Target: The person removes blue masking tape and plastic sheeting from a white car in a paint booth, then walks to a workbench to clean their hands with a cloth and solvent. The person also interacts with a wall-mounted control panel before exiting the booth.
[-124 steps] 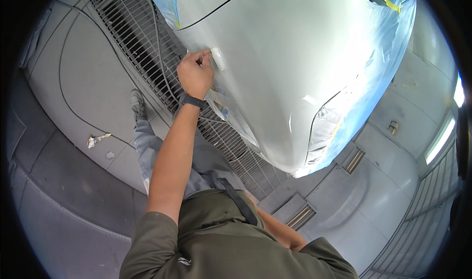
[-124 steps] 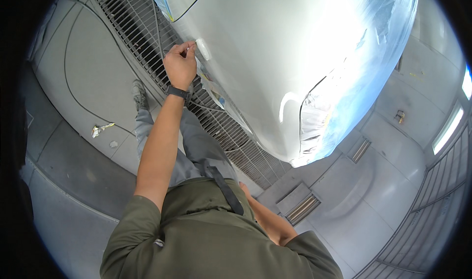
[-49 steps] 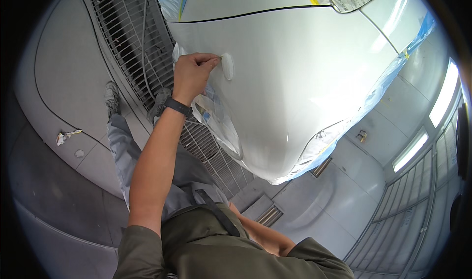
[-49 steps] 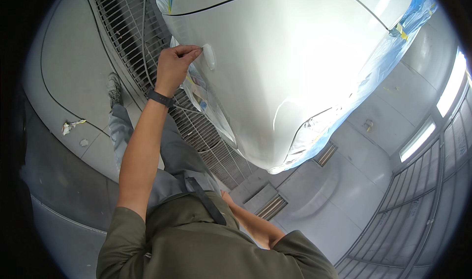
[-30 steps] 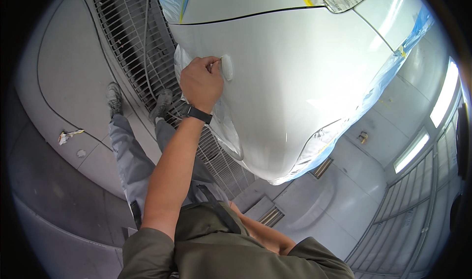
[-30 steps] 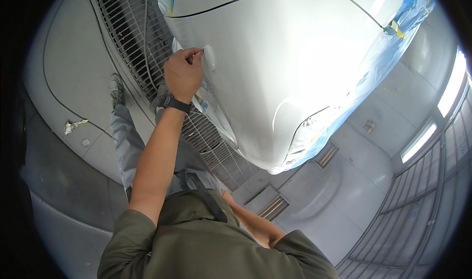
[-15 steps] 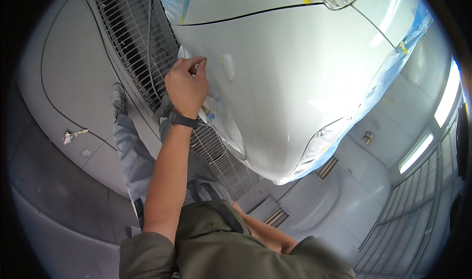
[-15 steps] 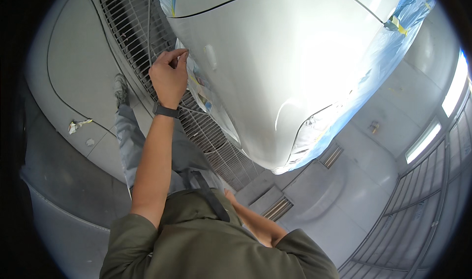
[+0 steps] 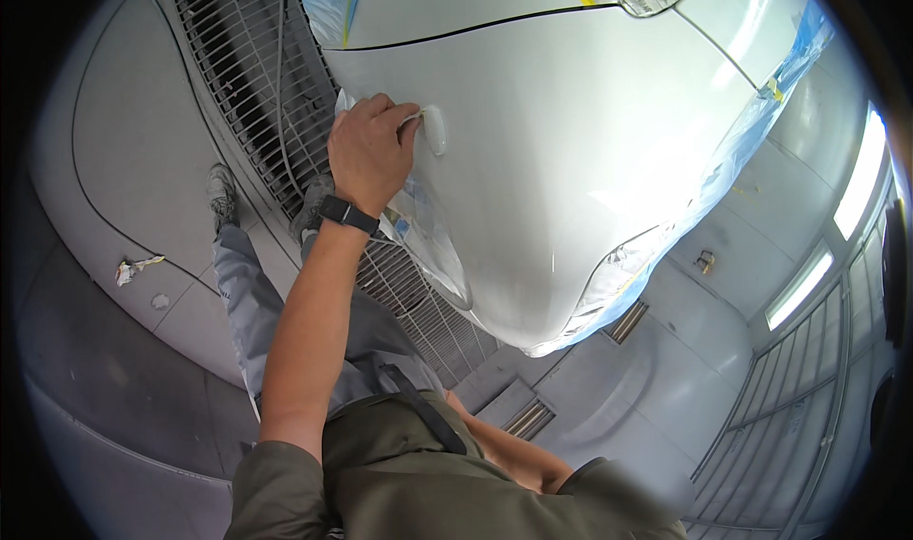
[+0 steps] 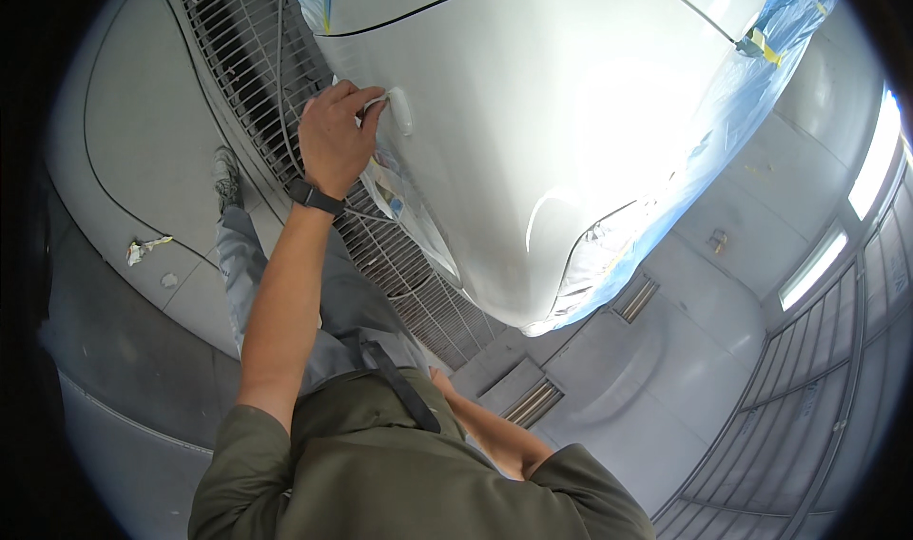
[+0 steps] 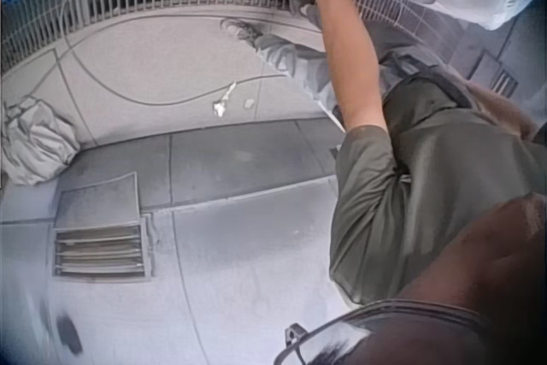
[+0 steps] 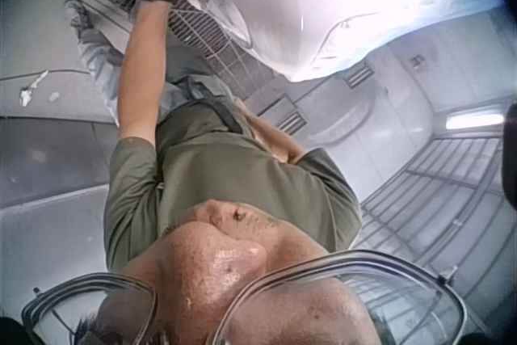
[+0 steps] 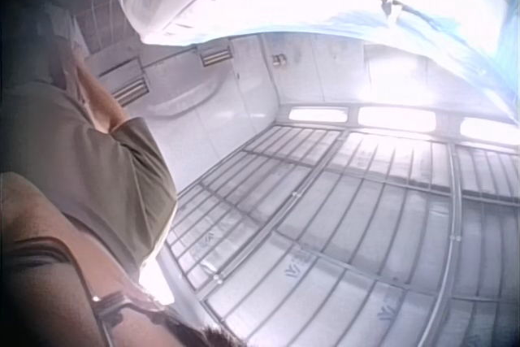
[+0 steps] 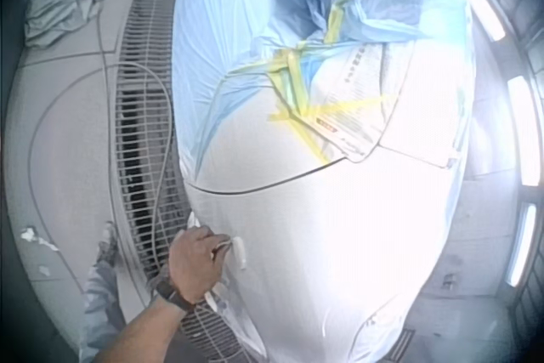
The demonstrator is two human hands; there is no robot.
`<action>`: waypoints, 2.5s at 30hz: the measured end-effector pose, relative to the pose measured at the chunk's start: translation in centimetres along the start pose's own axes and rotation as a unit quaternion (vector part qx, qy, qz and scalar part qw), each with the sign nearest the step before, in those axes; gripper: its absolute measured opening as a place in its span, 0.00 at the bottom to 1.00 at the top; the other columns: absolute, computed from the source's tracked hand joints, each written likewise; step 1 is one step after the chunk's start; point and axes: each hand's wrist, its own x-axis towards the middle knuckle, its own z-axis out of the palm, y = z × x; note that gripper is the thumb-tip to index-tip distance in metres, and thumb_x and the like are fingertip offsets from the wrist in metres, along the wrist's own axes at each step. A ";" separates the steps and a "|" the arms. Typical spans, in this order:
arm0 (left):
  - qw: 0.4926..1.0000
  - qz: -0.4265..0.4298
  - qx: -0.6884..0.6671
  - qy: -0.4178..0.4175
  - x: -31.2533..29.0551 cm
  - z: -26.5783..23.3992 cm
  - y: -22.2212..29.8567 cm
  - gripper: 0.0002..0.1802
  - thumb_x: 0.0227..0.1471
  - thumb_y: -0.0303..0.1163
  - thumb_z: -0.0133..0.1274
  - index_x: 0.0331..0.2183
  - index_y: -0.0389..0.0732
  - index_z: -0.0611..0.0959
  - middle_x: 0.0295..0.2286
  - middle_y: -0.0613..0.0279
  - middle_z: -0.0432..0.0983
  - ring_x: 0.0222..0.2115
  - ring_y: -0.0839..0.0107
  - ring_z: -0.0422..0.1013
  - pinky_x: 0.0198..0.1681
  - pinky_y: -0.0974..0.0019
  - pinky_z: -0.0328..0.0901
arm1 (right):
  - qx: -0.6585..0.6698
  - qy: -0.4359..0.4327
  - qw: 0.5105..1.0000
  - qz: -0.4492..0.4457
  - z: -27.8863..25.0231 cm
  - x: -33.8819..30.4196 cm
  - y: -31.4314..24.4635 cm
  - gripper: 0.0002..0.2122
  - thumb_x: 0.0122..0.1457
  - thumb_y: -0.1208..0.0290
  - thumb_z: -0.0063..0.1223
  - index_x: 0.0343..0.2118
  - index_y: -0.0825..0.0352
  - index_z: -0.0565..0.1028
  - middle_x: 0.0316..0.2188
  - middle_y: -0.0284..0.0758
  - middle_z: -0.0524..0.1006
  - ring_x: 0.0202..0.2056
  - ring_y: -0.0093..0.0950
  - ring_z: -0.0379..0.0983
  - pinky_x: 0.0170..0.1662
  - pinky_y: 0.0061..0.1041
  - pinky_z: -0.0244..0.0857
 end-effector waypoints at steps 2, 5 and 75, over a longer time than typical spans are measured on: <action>1.000 0.012 0.002 0.004 0.2 0.0 0.1 0.06 0.51 0.32 0.62 0.33 0.45 0.89 0.24 0.65 0.74 0.27 0.62 0.72 0.35 0.60 0.64 | -0.064 0.014 0.998 0.022 0.0 -0.1 -0.3 0.26 0.56 0.53 0.65 0.50 0.70 0.78 0.44 0.39 0.82 0.45 0.27 0.77 0.47 0.32 0.70; 1.000 0.029 0.005 0.007 0.4 0.0 0.2 0.05 0.51 0.31 0.62 0.32 0.45 0.89 0.24 0.65 0.75 0.27 0.62 0.73 0.34 0.60 0.64 | -0.036 -0.046 0.998 -0.011 -0.1 -0.5 -1.0 0.28 0.57 0.48 0.56 0.50 0.69 0.71 0.47 0.56 0.75 0.51 0.54 0.71 0.52 0.45 0.66; 0.886 -0.152 -0.428 -0.089 -3.8 -14.1 6.1 0.12 0.54 0.19 0.63 0.42 0.36 0.86 0.27 0.74 0.62 0.28 0.83 0.58 0.32 0.77 0.56 | -0.084 0.028 0.989 -0.116 4.7 -1.9 -7.6 0.25 0.59 0.51 0.53 0.47 0.71 0.75 0.43 0.55 0.78 0.49 0.54 0.74 0.51 0.49 0.67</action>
